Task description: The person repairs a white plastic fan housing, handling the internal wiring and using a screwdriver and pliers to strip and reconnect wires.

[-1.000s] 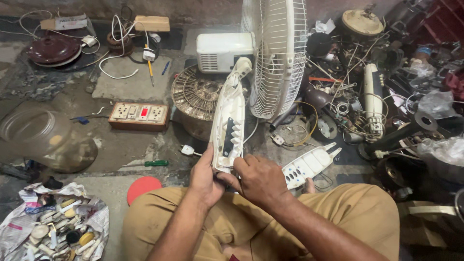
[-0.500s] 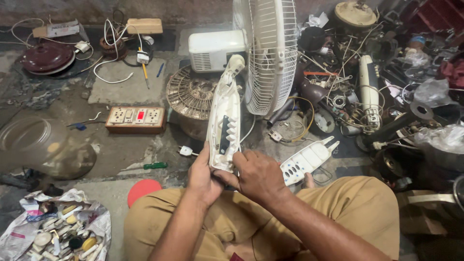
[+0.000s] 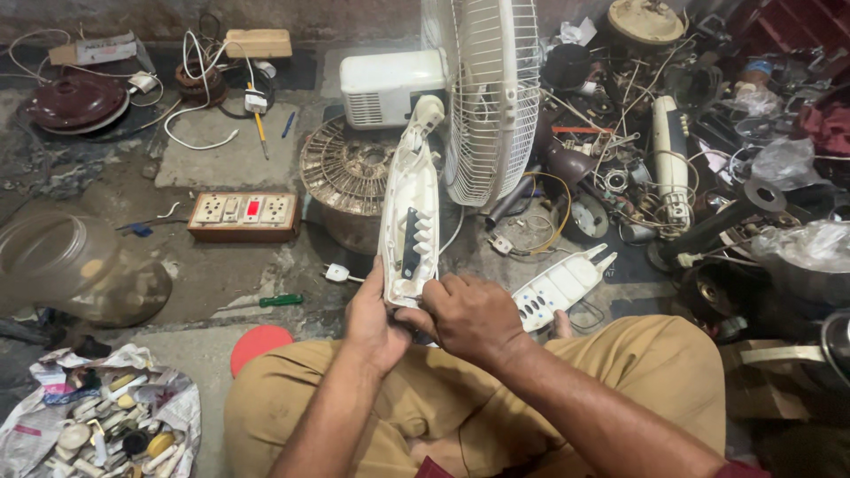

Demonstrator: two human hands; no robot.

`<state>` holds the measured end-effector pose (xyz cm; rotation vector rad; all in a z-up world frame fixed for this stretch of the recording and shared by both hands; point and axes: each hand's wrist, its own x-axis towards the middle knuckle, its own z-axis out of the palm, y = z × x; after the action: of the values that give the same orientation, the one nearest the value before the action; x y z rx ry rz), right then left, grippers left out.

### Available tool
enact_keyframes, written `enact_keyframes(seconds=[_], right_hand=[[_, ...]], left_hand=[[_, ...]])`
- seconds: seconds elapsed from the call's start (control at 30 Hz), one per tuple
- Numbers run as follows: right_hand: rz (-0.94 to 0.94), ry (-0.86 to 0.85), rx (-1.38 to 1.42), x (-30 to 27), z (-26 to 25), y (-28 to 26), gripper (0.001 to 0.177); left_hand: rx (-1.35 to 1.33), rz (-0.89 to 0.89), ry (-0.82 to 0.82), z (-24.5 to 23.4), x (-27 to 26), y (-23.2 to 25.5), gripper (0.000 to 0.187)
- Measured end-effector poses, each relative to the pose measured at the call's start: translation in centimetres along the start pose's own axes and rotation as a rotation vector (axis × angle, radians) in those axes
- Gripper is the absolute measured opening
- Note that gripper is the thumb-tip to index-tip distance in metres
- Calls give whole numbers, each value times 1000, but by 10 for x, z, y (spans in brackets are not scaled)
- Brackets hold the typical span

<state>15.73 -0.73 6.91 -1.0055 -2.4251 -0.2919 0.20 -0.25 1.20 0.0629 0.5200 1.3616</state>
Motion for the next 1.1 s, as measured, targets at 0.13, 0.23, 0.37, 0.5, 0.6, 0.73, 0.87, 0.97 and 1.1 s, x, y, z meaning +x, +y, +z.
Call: enact_keyframes(seconds=[0.13, 0.23, 0.37, 0.5, 0.6, 0.73, 0.87, 0.97, 1.1], right_hand=[[-41, 13, 20, -4, 1, 7, 46], [-58, 12, 51, -3, -1, 10, 44], [-81, 30, 8, -2, -4, 12, 45], [-75, -19, 18, 5, -15, 12, 46], [-93, -111, 67, 13, -24, 12, 48], [-240, -255, 91, 26, -25, 25, 55], [-358, -272, 160, 35, -19, 36, 55], [-388, -299, 146, 39, -15, 39, 55], [-365, -283, 173, 41, -16, 36, 53]], left_hand=[[31, 7, -26, -5, 3, -5, 40], [20, -10, 12, -2, 1, -7, 39], [4, 33, 54, 0, 5, -15, 36], [30, 22, -39, -4, 7, -6, 38], [109, -5, -46, -6, 4, 2, 41], [95, 9, 1, -6, 3, 0, 40], [82, 41, -118, -10, 3, 0, 40], [73, 57, -103, -10, 3, 0, 39], [58, 32, -59, -9, 3, 0, 41]])
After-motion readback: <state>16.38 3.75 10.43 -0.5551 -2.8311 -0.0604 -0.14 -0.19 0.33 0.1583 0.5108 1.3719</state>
